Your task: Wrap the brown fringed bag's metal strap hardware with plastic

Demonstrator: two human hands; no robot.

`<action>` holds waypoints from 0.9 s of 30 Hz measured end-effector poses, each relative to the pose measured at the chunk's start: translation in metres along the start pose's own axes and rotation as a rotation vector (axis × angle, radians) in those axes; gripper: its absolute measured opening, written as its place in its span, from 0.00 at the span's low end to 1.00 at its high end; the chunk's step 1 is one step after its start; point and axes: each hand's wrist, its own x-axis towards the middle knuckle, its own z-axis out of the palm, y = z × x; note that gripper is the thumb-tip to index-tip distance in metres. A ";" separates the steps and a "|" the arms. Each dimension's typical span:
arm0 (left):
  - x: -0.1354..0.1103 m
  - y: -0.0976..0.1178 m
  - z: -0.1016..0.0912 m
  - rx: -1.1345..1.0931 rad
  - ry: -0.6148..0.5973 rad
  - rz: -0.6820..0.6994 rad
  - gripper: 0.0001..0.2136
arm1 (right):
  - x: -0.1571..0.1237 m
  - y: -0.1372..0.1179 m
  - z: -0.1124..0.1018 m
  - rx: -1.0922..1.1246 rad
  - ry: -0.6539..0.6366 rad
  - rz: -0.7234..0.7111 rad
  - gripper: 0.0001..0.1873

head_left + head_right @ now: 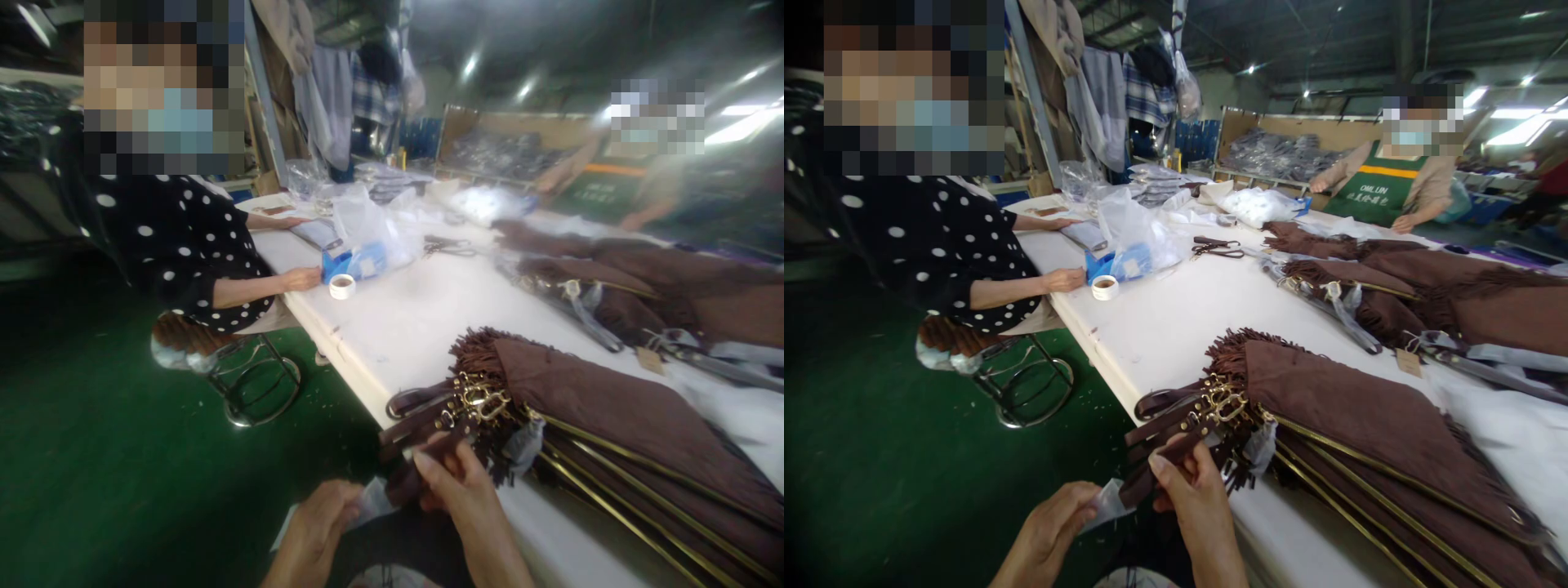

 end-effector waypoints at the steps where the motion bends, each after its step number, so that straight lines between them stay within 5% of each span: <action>1: 0.000 0.000 0.001 0.009 0.015 0.018 0.11 | 0.000 0.001 0.001 0.002 -0.016 0.011 0.27; 9: -0.002 0.005 0.000 0.005 0.060 0.100 0.14 | -0.003 0.004 0.006 -0.037 0.059 -0.070 0.24; 15: -0.005 0.005 0.001 -0.004 0.032 0.033 0.15 | -0.010 0.001 0.013 -0.029 0.113 -0.057 0.25; 27: -0.003 0.009 -0.001 -0.049 0.008 0.033 0.12 | -0.015 -0.004 0.005 -0.027 0.058 -0.014 0.26</action>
